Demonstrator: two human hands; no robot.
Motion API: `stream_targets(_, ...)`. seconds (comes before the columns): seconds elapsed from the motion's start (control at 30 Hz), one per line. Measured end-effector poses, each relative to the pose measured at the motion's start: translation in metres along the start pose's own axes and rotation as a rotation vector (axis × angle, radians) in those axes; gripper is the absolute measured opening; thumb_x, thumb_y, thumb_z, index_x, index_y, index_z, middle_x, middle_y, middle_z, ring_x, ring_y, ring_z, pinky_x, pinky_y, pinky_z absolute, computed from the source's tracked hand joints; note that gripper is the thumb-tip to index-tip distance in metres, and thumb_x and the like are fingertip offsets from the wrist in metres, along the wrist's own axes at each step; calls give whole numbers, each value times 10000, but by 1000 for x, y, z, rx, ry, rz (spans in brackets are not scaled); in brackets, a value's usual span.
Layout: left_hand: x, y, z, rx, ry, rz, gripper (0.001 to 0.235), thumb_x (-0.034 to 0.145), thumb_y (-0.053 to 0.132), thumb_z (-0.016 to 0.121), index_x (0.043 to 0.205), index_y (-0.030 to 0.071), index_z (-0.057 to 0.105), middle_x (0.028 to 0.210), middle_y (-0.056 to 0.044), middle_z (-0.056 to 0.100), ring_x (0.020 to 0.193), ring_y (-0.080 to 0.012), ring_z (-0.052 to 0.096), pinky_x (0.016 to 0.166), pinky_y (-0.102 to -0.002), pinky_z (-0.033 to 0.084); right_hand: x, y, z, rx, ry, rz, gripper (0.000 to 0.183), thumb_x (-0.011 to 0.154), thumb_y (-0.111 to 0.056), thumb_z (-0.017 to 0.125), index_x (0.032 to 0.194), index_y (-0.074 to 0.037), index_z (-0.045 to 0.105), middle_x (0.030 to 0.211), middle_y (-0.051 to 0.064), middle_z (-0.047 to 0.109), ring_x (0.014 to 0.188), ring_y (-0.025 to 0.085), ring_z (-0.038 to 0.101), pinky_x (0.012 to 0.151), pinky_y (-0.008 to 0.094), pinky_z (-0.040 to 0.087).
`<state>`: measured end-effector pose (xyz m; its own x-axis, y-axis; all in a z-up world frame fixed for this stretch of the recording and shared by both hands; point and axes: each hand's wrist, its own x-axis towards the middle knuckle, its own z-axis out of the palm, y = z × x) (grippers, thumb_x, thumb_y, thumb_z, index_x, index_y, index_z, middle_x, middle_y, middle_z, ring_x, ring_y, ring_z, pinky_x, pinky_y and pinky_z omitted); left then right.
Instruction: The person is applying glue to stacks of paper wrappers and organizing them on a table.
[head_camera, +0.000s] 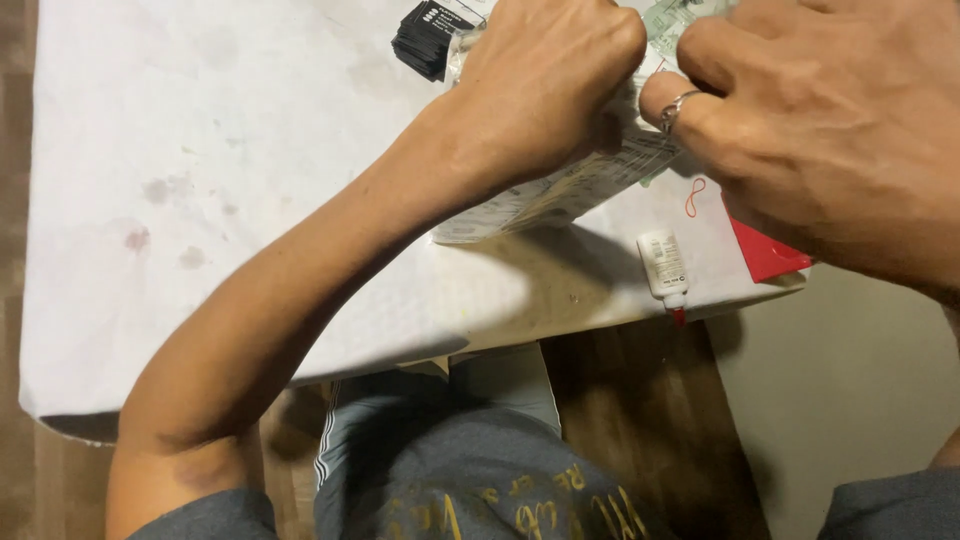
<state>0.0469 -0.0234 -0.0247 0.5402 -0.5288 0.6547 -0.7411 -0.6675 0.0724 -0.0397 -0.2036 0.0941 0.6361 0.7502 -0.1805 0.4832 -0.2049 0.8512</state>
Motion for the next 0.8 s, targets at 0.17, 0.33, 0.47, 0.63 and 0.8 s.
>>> stream_targets(0.17,-1,-3,-2,-45,-34,-34,542,497,439,919,646,92,530,609,-96,606,564,-379,592,407,-532,342,10,-2,2,-72,-23,16,151,1023,-147,615,931,-253,559,744,-91,476,744,151,564,632,318,334)
stream_targets(0.33,-4,-3,-12,-92,-101,-11,414,454,251,779,616,98,430,592,-87,499,518,-352,493,390,-496,292,13,-2,8,-85,-51,22,147,1099,-159,587,972,-229,566,761,-84,476,727,156,562,589,325,275)
stream_targets(0.47,-3,-1,-16,-161,-152,-24,837,447,761,1034,672,99,574,700,-81,662,679,-361,638,495,-510,416,14,-1,14,-58,-46,5,160,1087,-164,598,938,-203,554,761,-67,472,708,172,547,603,344,275)
stream_targets(0.63,-6,-1,0,-68,94,-3,422,503,336,790,538,107,436,511,-82,519,459,-351,475,389,-513,238,14,3,25,54,23,-39,113,898,-78,583,928,-177,535,803,-19,469,731,187,512,676,354,362)
stream_targets(0.8,-11,4,-2,22,89,-5,331,591,305,805,579,88,555,612,-143,634,521,-414,592,402,-530,348,12,21,42,356,-8,14,208,934,0,613,1006,-187,558,899,-24,560,772,222,567,660,372,391)
